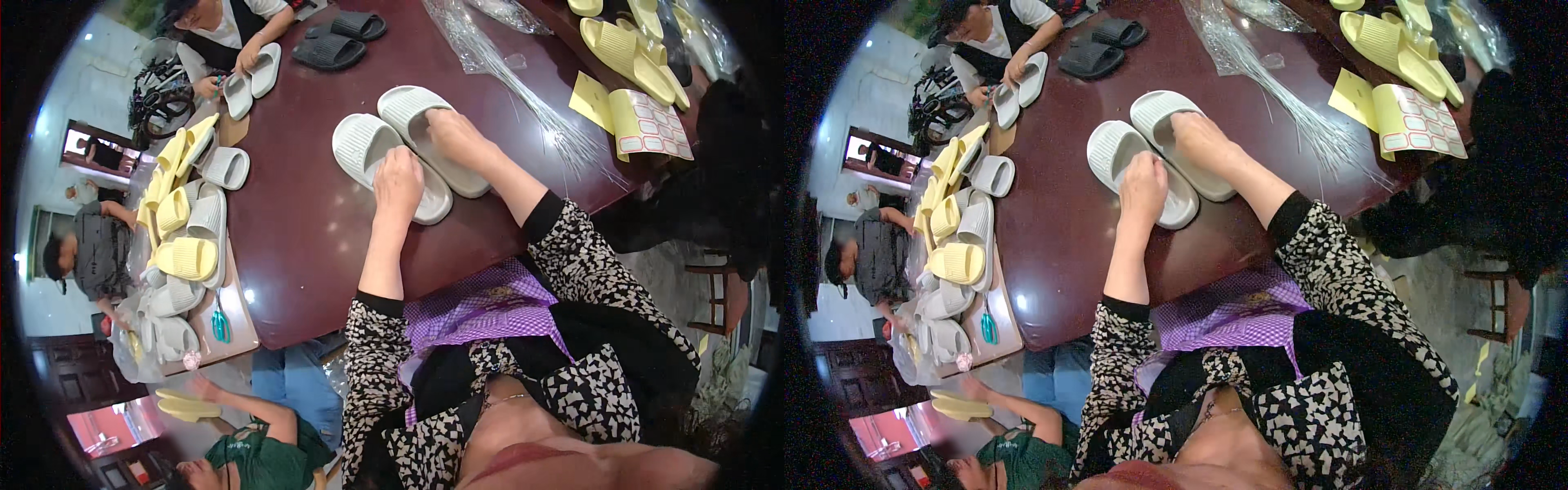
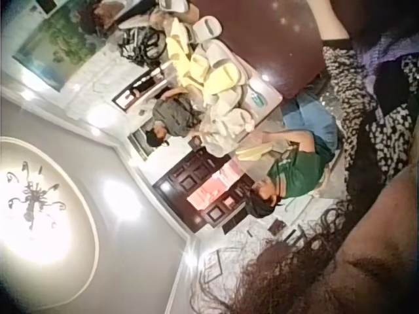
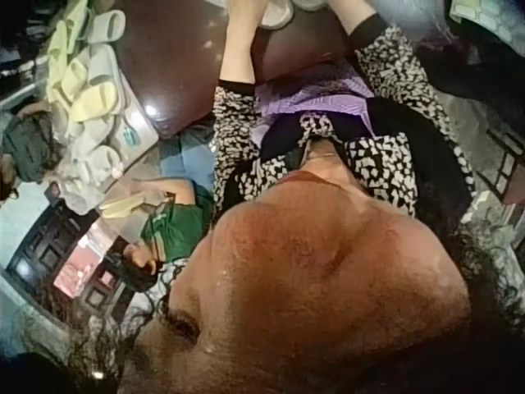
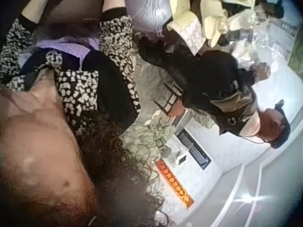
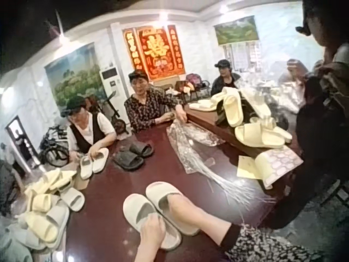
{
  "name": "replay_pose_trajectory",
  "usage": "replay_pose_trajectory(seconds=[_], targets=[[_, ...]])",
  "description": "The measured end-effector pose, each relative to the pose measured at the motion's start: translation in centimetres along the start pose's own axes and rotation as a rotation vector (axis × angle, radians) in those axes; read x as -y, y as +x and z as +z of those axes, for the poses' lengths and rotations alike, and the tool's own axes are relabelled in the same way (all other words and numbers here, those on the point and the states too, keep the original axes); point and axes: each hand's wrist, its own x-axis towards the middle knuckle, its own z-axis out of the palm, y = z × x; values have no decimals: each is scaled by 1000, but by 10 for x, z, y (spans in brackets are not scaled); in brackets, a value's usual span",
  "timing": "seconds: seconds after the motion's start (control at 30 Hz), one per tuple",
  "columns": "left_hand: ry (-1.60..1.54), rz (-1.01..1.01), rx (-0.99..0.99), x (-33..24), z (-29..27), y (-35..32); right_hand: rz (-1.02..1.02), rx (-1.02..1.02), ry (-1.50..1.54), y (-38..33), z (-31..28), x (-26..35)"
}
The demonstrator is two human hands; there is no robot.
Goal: The person joins pairs of slippers together by threading and fastening plastic ties through them by hand.
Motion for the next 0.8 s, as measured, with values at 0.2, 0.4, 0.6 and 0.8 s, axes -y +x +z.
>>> replay_pose_trajectory(seconds=[0.2, 0.4, 0.6, 0.8], targets=[[7, -74, -48, 10, 7, 9, -136, -32, 108, 1, 5, -2], [-19, -98, -56, 10, 12, 13, -129, -13, 46, -6, -22, -7], [-59, -103, -79, 12, 10, 10, -23, -98, 105, 21, -40, -23], [-28, -66, -91, 12, 11, 9, 156, 20, -2, 99, -12, -50]])
